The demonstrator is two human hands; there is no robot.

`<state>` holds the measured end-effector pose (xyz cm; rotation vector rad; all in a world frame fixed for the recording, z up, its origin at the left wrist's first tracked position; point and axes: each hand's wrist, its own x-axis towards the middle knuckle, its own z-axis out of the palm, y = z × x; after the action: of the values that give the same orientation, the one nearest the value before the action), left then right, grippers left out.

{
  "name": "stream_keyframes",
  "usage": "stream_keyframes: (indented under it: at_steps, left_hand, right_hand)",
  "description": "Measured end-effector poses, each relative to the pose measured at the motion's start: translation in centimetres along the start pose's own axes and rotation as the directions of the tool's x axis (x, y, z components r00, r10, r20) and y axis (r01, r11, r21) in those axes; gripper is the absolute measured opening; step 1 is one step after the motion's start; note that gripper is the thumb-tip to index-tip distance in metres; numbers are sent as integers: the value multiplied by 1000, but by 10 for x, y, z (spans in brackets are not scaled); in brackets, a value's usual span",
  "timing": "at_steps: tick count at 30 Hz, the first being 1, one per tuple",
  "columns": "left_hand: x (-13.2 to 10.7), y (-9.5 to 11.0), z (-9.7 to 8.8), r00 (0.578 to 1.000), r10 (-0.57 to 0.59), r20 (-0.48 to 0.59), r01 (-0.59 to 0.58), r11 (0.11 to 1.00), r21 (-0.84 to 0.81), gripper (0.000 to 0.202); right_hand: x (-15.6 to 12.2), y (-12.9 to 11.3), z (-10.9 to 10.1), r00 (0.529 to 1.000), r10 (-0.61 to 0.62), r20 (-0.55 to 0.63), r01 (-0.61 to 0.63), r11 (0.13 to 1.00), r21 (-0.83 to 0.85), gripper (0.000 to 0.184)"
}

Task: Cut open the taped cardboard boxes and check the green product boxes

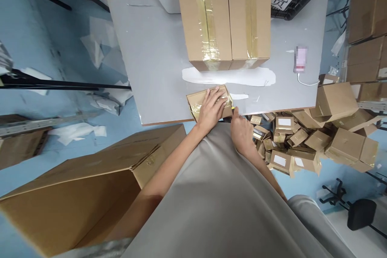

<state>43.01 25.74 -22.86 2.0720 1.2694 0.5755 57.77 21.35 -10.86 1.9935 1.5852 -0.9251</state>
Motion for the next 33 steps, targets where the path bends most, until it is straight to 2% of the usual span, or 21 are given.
stream_keyframes:
  at_steps: [3, 7, 9, 11, 13, 15, 17, 19, 21, 23, 25, 27, 28, 30, 31, 33]
  left_hand:
    - [0, 2, -1, 1000, -7, 4, 7, 1000, -24, 27]
    - [2, 2, -4, 999, -28, 16, 29, 999, -27, 29]
    - [3, 2, -5, 999, -33, 12, 34, 999, -29, 30]
    - [4, 3, -5, 999, -34, 8, 34, 999, -39, 29]
    - [5, 4, -4, 1000, -30, 3, 30, 999, -45, 29]
    - [6, 6, -4, 1000, -19, -12, 19, 999, -49, 29]
    - [5, 7, -9, 999, -14, -44, 11, 997, -71, 29]
    - [1, 5, -20, 993, -44, -110, 34, 995, -89, 32]
    - [-10, -2, -33, 972, -112, -209, 97, 992, -78, 35]
    - [-27, -14, -47, 930, -199, -311, 191, 980, -56, 41]
    - [-47, -29, -55, 879, -301, -370, 300, 952, -60, 50]
    - [-65, -42, -57, 835, -417, -360, 409, 907, -103, 56]
    - [-72, -46, -55, 818, -467, -336, 450, 883, -132, 55]
    - [-81, -50, -51, 803, -527, -279, 493, 850, -187, 49]
    - [-83, -49, -49, 801, -539, -260, 500, 842, -205, 46]
    - [-81, -46, -45, 804, -542, -245, 499, 838, -220, 44]
  right_hand:
    - [-6, 4, 3, 999, 21, 24, -21, 1000, -14, 59]
    - [-27, 10, -4, 999, 13, 33, -13, 1000, -1, 56]
    - [-33, 16, -8, 1000, 5, -18, -5, 1000, 23, 55]
    - [-23, 26, -6, 992, 9, -126, -2, 998, 58, 56]
    - [10, 41, 4, 967, 29, -253, -2, 994, 106, 57]
    - [61, 60, 23, 934, 105, -340, -50, 985, 168, 59]
    - [115, 82, 44, 915, 204, -347, -132, 967, 219, 62]
    - [159, 102, 63, 926, 252, -282, -183, 951, 250, 64]
    - [184, 116, 75, 929, 279, -243, -212, 940, 267, 65]
    - [188, 123, 78, 918, 291, -270, -210, 933, 293, 64]
    - [178, 120, 73, 910, 229, -346, -102, 931, 350, 61]
    - [160, 111, 64, 906, 67, -418, 133, 892, 432, 56]
    - [150, 104, 59, 894, -42, -446, 272, 842, 466, 53]
    - [132, 89, 49, 841, -247, -481, 491, 722, 488, 48]
    - [126, 82, 44, 814, -325, -481, 554, 684, 475, 47]
    - [118, 72, 35, 790, -420, -447, 601, 675, 428, 50]
